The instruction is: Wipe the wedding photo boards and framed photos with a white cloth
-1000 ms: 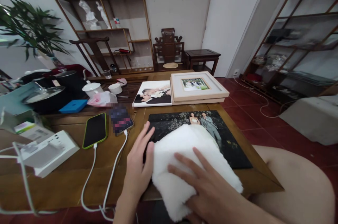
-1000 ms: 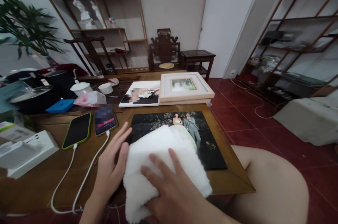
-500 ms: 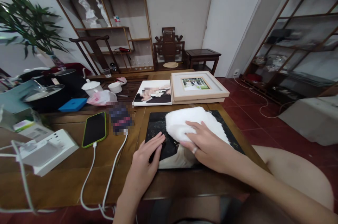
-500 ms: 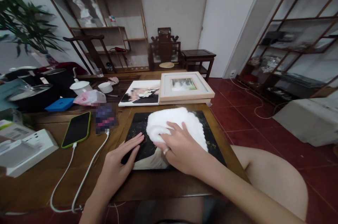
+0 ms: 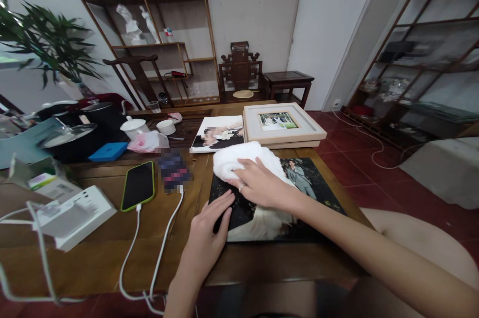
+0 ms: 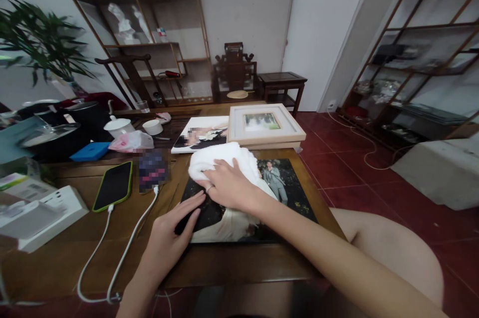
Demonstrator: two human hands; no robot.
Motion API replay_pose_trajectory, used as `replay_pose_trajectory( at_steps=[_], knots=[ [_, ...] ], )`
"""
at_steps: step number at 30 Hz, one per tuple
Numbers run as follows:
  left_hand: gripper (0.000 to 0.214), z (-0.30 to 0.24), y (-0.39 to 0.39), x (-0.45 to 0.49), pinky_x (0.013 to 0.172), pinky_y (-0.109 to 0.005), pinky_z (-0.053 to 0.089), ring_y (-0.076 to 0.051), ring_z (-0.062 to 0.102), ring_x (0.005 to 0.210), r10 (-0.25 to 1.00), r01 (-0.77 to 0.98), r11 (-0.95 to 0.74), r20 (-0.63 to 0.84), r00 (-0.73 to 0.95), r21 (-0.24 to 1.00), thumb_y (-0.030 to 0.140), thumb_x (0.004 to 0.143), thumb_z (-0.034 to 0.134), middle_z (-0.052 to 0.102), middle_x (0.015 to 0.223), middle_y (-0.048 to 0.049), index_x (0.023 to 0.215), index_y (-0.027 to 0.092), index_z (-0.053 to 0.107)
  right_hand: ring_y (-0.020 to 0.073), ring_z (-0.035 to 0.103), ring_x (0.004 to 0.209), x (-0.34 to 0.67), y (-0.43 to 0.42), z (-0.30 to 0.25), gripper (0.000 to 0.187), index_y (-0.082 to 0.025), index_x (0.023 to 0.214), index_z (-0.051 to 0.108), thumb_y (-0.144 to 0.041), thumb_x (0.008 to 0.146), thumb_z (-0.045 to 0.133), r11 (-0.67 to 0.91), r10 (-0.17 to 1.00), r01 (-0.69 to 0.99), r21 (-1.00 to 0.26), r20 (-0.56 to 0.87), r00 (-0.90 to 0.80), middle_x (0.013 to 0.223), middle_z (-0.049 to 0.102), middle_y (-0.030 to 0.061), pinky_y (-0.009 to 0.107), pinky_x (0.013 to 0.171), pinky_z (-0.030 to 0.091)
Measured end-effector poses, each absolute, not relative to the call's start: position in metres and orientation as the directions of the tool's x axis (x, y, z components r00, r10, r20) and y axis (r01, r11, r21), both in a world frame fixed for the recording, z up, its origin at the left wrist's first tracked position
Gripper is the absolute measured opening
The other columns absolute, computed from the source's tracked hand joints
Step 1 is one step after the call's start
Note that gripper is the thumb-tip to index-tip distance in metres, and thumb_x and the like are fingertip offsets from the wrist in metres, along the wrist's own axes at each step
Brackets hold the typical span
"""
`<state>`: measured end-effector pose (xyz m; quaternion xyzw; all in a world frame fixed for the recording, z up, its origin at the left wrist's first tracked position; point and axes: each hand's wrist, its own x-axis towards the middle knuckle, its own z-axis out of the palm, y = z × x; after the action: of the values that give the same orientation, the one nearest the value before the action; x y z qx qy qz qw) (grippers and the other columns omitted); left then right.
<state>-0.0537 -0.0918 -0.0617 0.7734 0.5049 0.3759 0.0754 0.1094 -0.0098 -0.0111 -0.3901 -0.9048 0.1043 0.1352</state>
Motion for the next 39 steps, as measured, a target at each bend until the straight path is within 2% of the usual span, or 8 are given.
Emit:
replay_pose_trajectory(
  at_steps=[7, 12, 16, 20, 23, 27, 34, 39],
  knots=[
    [0.029, -0.063, -0.091, -0.054, 0.095, -0.042, 0.050, -0.021, 0.062, 0.110, 0.840, 0.734, -0.468, 0.506, 0.197, 0.492, 0.019, 0.090, 0.047, 0.067, 0.117, -0.0077, 0.113, 0.021, 0.064, 0.0289, 0.038, 0.128, 0.178, -0.024, -0.016, 0.038, -0.016, 0.103, 0.062, -0.036, 0.098, 0.030, 0.531, 0.845, 0.786, -0.317, 0.133, -0.518, 0.127, 0.055, 0.0154, 0.052, 0.104, 0.028],
    [0.028, -0.063, -0.090, -0.053, 0.096, -0.041, 0.050, -0.021, 0.062, 0.111, 0.846, 0.733, -0.459, 0.499, 0.189, 0.502, 0.019, 0.090, 0.047, 0.067, 0.118, -0.0075, 0.112, 0.020, 0.064, 0.0292, 0.041, 0.127, 0.229, -0.039, -0.028, 0.039, -0.019, 0.095, 0.060, -0.039, 0.096, 0.027, 0.438, 0.898, 0.835, -0.332, 0.206, -0.389, 0.129, 0.054, 0.0144, 0.054, 0.104, 0.030],
    [0.027, -0.062, -0.092, -0.053, 0.099, -0.041, 0.048, -0.022, 0.058, 0.116, 0.844, 0.732, -0.456, 0.507, 0.175, 0.507, 0.020, 0.089, 0.049, 0.065, 0.122, -0.0074, 0.112, 0.021, 0.064, 0.0283, 0.034, 0.133, 0.247, -0.063, -0.037, 0.038, -0.021, 0.075, 0.057, -0.038, 0.096, 0.030, 0.445, 0.893, 0.853, -0.273, 0.210, -0.398, 0.132, 0.053, 0.0147, 0.056, 0.107, 0.027],
    [0.031, -0.059, -0.094, -0.053, 0.105, -0.043, 0.041, -0.025, 0.045, 0.129, 0.849, 0.723, -0.448, 0.503, 0.161, 0.525, 0.024, 0.086, 0.055, 0.054, 0.136, -0.0074, 0.117, 0.022, 0.062, 0.0284, 0.031, 0.135, 0.242, -0.107, -0.037, 0.033, -0.023, 0.072, 0.058, -0.034, 0.094, 0.037, 0.511, 0.847, 0.840, -0.182, 0.269, -0.458, 0.137, 0.050, 0.0108, 0.059, 0.106, 0.031],
    [0.036, -0.059, -0.094, -0.052, 0.105, -0.043, 0.041, -0.024, 0.046, 0.128, 0.860, 0.733, -0.434, 0.484, 0.164, 0.523, 0.027, 0.086, 0.056, 0.053, 0.136, -0.0086, 0.122, 0.020, 0.059, 0.0299, 0.032, 0.134, 0.233, -0.140, -0.032, 0.022, -0.026, 0.077, 0.064, -0.029, 0.089, 0.046, 0.615, 0.757, 0.783, -0.089, 0.342, -0.556, 0.140, 0.046, 0.0048, 0.060, 0.103, 0.036],
    [0.039, -0.062, -0.092, -0.052, 0.104, -0.042, 0.043, -0.024, 0.050, 0.125, 0.865, 0.752, -0.418, 0.477, 0.158, 0.510, 0.029, 0.087, 0.056, 0.054, 0.135, -0.0101, 0.124, 0.018, 0.057, 0.0286, 0.039, 0.131, 0.226, -0.161, -0.023, 0.022, -0.029, 0.063, 0.061, -0.028, 0.084, 0.053, 0.763, 0.619, 0.645, -0.033, 0.322, -0.716, 0.137, 0.050, -0.0021, 0.054, 0.104, 0.038],
    [0.032, -0.064, -0.091, -0.052, 0.102, -0.043, 0.045, -0.025, 0.052, 0.123, 0.858, 0.751, -0.437, 0.481, 0.181, 0.495, 0.028, 0.086, 0.056, 0.058, 0.131, -0.0108, 0.116, 0.017, 0.062, 0.0294, 0.043, 0.128, 0.226, -0.118, -0.021, 0.033, -0.024, 0.077, 0.065, -0.034, 0.094, 0.037, 0.557, 0.824, 0.809, -0.190, 0.254, -0.507, 0.130, 0.057, 0.0090, 0.055, 0.102, 0.038],
    [0.032, -0.063, -0.091, -0.052, 0.101, -0.044, 0.046, -0.026, 0.052, 0.123, 0.865, 0.758, -0.427, 0.466, 0.184, 0.493, 0.028, 0.087, 0.055, 0.058, 0.131, -0.0109, 0.116, 0.018, 0.062, 0.0283, 0.041, 0.128, 0.236, -0.048, -0.022, 0.039, -0.020, 0.083, 0.061, -0.041, 0.096, 0.031, 0.484, 0.875, 0.829, -0.279, 0.173, -0.453, 0.134, 0.052, 0.0130, 0.053, 0.107, 0.030]
  ],
)
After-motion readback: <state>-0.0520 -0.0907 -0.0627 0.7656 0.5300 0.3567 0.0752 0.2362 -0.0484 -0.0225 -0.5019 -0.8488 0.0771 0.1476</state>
